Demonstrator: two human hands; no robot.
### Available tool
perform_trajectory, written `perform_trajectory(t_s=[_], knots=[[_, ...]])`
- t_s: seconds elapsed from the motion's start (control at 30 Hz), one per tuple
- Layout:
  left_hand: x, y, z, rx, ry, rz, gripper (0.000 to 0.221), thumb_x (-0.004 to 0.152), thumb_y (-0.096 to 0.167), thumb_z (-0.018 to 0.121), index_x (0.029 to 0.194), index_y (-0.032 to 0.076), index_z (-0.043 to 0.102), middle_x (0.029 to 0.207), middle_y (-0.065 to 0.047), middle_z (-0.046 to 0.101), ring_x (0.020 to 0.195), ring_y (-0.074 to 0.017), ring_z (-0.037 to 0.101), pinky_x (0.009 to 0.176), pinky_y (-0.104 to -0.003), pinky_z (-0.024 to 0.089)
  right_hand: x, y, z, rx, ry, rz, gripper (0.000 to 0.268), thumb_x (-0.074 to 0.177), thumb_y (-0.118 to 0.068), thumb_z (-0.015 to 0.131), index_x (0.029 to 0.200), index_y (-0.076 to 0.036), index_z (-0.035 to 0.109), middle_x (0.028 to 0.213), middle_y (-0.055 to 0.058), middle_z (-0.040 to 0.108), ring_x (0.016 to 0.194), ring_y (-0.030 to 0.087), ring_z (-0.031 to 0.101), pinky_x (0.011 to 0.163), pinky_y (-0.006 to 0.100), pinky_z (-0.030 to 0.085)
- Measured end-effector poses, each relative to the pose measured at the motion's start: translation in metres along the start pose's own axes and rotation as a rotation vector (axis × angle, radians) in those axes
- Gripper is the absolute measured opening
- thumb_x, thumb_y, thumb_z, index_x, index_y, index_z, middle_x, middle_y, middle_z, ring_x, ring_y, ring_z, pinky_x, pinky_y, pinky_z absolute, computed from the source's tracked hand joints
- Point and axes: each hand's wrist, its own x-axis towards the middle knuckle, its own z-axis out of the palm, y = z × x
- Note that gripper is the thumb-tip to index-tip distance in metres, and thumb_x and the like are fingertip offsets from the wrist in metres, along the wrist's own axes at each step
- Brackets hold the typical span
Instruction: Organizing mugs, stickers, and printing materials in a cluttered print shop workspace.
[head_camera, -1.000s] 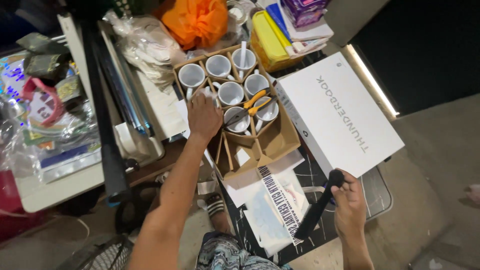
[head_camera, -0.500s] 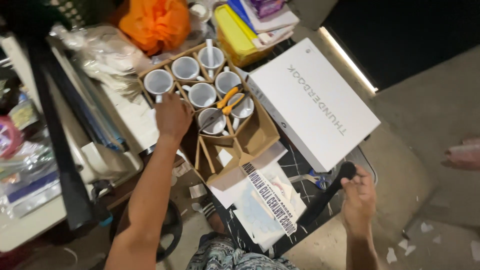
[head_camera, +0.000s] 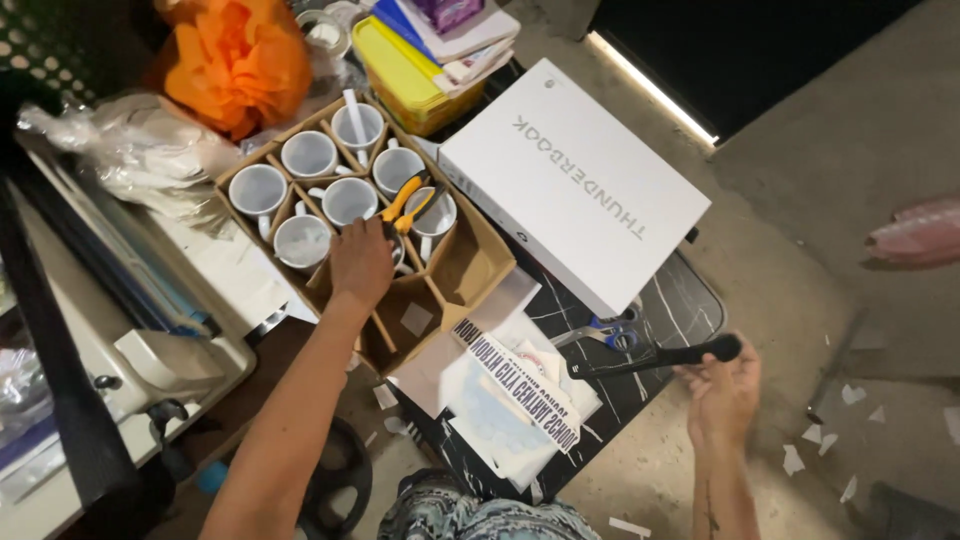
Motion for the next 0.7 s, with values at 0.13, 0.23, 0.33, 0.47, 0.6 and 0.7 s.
perform_trajectory(t_s=[0.13,0.23,0.33,0.47,0.6,0.7], knots=[[0.002,-0.007,-0.005,0.015,-0.044,-0.022,0.028,0.095,0.023,0.066,0.112,0.003,0.057,0.112,-0.018,0.064,0.107,-0.0375,0.062,0.092,-0.049,0.048,0.014,0.063,-0.036,0.103,0.093,0.213,0.050,0.099,0.003,0.048,0.145,-0.014,0.040,0.099,0.006,0.060,0.082,0.021,0.065,0.081,0.047,0.060],[0.000,-0.008,-0.017,-0.060,-0.045,-0.071,0.027,0.098,0.020,0.064,0.114,0.000,0.056,0.111,-0.020,0.064,0.100,-0.0397,0.065,0.084,-0.050,0.052,0.026,0.107,-0.042,0.054,0.140,0.305,0.055,0.095,0.007,0.046,0.146,-0.013,0.035,0.100,0.007,0.062,0.082,0.025,0.065,0.083,0.051,0.059],[-0.018,0.005,-0.050,-0.057,0.058,0.005,0.023,0.099,0.018,0.062,0.111,0.000,0.057,0.109,-0.020,0.064,0.099,-0.0395,0.065,0.078,-0.050,0.053,0.032,0.132,-0.042,0.091,0.153,0.394,0.060,0.096,0.006,0.048,0.150,-0.014,0.031,0.099,0.009,0.059,0.083,0.026,0.065,0.089,0.051,0.061],[-0.052,0.059,-0.083,-0.368,0.018,0.066,0.028,0.102,0.022,0.055,0.123,0.004,0.059,0.112,-0.018,0.067,0.100,-0.0376,0.065,0.080,-0.050,0.051,0.035,0.154,-0.040,0.064,0.032,0.338,0.051,0.097,0.006,0.050,0.146,0.002,0.037,0.101,0.012,0.060,0.086,0.027,0.067,0.091,0.049,0.063],[-0.105,0.131,-0.051,-0.474,-0.156,0.432,0.023,0.097,0.019,0.053,0.114,0.010,0.064,0.115,-0.013,0.068,0.102,-0.0338,0.065,0.085,-0.048,0.050,0.047,0.186,-0.061,-0.237,-0.067,0.202,0.043,0.097,0.000,0.060,0.137,0.010,0.050,0.106,0.014,0.066,0.091,0.025,0.068,0.080,0.039,0.059],[-0.139,0.173,-0.014,-0.593,-0.257,0.496,0.029,0.090,0.014,0.053,0.116,0.004,0.061,0.111,-0.015,0.064,0.103,-0.0342,0.062,0.084,-0.048,0.049,0.044,0.180,-0.068,-0.466,0.017,0.191,0.049,0.096,-0.004,0.066,0.143,0.002,0.052,0.108,0.013,0.065,0.092,0.022,0.063,0.073,0.037,0.054]])
